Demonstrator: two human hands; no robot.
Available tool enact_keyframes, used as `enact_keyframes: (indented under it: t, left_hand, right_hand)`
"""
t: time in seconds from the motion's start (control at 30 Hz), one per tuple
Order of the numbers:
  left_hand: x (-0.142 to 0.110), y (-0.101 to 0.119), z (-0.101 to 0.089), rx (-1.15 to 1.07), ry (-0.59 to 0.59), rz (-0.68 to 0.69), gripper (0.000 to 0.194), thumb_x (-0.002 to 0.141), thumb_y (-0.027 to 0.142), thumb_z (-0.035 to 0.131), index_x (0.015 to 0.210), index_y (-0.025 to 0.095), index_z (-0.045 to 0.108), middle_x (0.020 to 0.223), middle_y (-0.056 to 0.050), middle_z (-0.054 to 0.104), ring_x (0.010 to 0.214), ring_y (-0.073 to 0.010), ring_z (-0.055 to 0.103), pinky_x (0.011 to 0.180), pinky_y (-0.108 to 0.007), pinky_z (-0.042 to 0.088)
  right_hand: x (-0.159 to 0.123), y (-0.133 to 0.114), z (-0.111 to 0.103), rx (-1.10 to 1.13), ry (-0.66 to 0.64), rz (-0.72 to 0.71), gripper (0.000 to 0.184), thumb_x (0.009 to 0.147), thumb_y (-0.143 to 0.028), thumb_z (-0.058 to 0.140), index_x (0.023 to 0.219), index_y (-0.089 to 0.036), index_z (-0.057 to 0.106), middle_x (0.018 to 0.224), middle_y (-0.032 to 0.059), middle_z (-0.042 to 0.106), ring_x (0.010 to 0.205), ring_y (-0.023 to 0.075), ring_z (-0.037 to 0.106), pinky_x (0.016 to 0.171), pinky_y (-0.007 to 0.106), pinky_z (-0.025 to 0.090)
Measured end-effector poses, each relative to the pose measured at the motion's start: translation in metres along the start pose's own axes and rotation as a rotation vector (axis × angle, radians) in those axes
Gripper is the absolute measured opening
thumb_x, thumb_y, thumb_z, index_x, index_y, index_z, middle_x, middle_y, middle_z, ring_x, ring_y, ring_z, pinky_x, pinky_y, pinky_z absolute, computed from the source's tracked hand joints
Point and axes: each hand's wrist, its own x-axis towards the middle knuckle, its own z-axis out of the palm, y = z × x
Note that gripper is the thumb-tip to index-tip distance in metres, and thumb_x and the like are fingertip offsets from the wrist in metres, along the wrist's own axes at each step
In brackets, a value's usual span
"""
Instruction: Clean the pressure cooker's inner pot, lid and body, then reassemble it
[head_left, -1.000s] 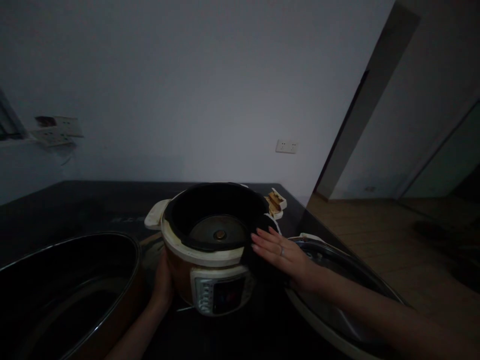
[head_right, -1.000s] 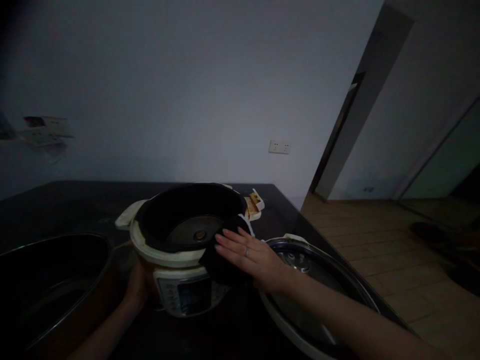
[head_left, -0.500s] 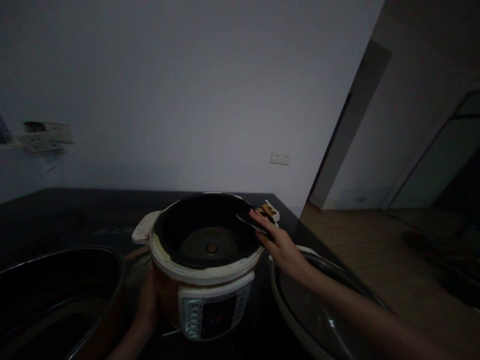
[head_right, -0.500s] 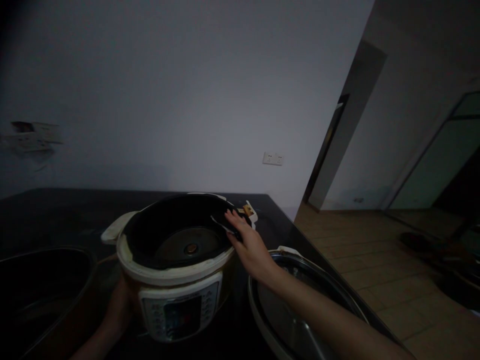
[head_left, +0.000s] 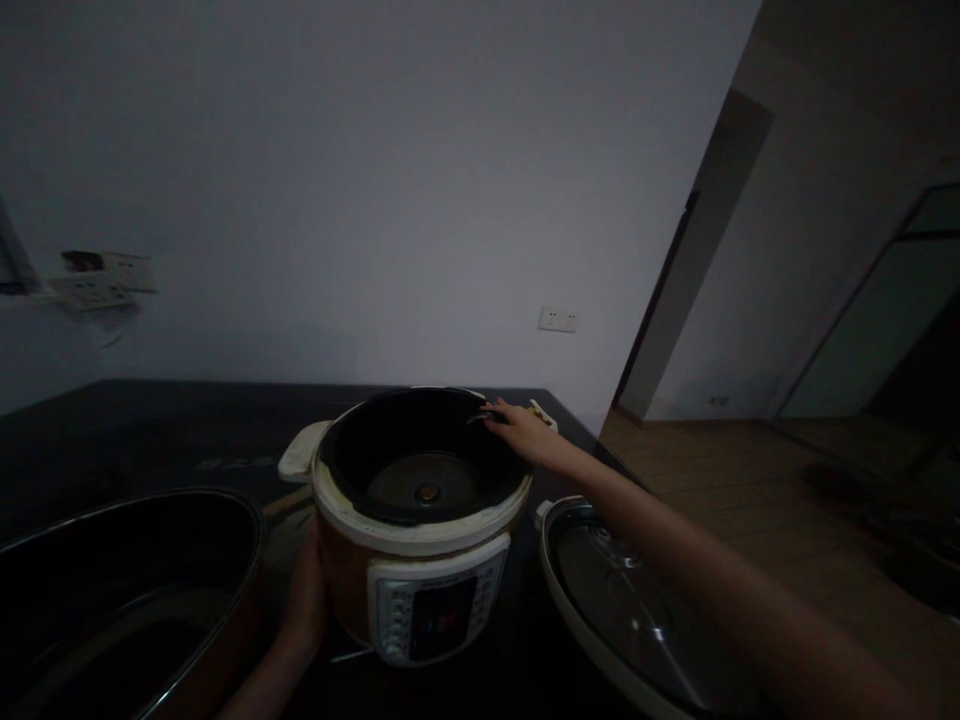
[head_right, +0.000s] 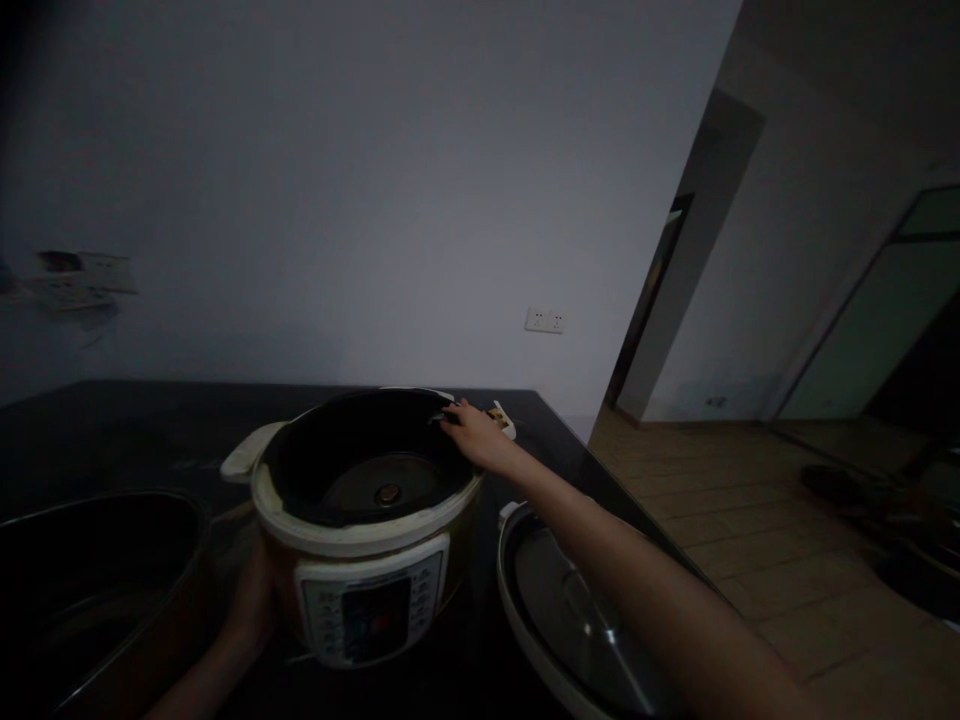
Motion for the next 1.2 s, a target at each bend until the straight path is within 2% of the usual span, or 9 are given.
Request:
enact_keyframes:
  t: [0.2,0.3,0.5,0.67,0.77,0.87,1.03,1.2]
  left_hand:
    - [0.003,-0.003,-0.002,0.035,0.006,0.055,0.030,0.090,0.039,0.048,0.107,0.021,0.064,0.119,-0.005,0.066,0.120,-0.0235,0.055,0.109,-0.042,0.035]
    - [0.004,-0.004,-0.003,0.033,0.010,0.052,0.026,0.090,0.036,0.048,0.105,0.022,0.064,0.116,-0.004,0.067,0.119,-0.0228,0.056,0.108,-0.042,0.035]
    - [0.003,-0.001,-0.003,0.001,0.008,-0.009,0.025,0.091,0.034,0.047,0.101,0.020,0.064,0.113,-0.005,0.068,0.117,-0.0244,0.057,0.108,-0.045,0.036]
    - [0.002,-0.001,-0.002,-0.005,-0.016,-0.002,0.028,0.091,0.037,0.046,0.104,0.020,0.064,0.110,-0.004,0.069,0.112,-0.0212,0.060,0.103,-0.039,0.042]
    - [0.003,-0.002,-0.002,0.006,-0.007,0.007,0.026,0.089,0.036,0.048,0.102,0.021,0.065,0.110,-0.002,0.069,0.111,-0.0198,0.060,0.101,-0.036,0.044]
    - [0.005,-0.002,-0.001,0.015,-0.008,0.018,0.025,0.089,0.035,0.047,0.100,0.022,0.065,0.110,-0.002,0.068,0.112,-0.0199,0.059,0.101,-0.034,0.044]
    - [0.005,-0.002,-0.002,0.037,-0.040,0.038,0.026,0.089,0.035,0.045,0.101,0.022,0.065,0.106,-0.001,0.069,0.107,-0.0204,0.061,0.096,-0.035,0.047]
    - [0.011,-0.008,-0.008,0.067,-0.010,0.039,0.026,0.088,0.036,0.049,0.103,0.019,0.063,0.105,-0.004,0.068,0.112,-0.0244,0.058,0.105,-0.043,0.038]
  right_hand:
    - [0.027,0.001,0.004,-0.057,0.018,0.060,0.034,0.093,-0.023,0.043,0.122,-0.017,0.060,0.127,0.0114,0.062,0.121,0.0266,0.054,0.101,0.037,0.041]
    - [0.042,0.005,0.007,-0.073,0.013,0.060,0.031,0.095,-0.024,0.042,0.117,-0.017,0.062,0.125,0.0121,0.062,0.119,0.0245,0.055,0.098,0.034,0.042]
    - [0.070,0.015,0.012,-0.092,-0.018,0.025,0.031,0.091,-0.036,0.055,0.115,-0.017,0.058,0.118,0.0081,0.060,0.103,0.0211,0.060,0.088,0.044,0.050]
    - [0.075,0.013,0.012,-0.085,-0.051,-0.043,0.028,0.091,-0.034,0.055,0.113,-0.017,0.059,0.118,0.0080,0.061,0.105,0.0211,0.060,0.091,0.044,0.049]
    - [0.067,0.010,0.012,-0.085,-0.032,-0.049,0.024,0.092,-0.023,0.051,0.112,-0.016,0.062,0.122,0.0109,0.063,0.114,0.0229,0.058,0.098,0.040,0.044]
    - [0.049,0.012,0.010,-0.079,0.014,-0.043,0.031,0.091,-0.017,0.047,0.118,-0.018,0.062,0.125,0.0111,0.063,0.121,0.0250,0.055,0.102,0.036,0.040]
    - [0.005,0.016,0.010,-0.042,0.110,-0.039,0.042,0.091,-0.020,0.046,0.132,-0.018,0.052,0.136,0.0117,0.055,0.130,0.0262,0.046,0.107,0.043,0.036]
    - [-0.035,0.018,0.018,0.063,0.173,-0.073,0.046,0.090,-0.019,0.046,0.136,-0.015,0.048,0.145,0.0138,0.042,0.139,0.0238,0.029,0.114,0.048,0.025]
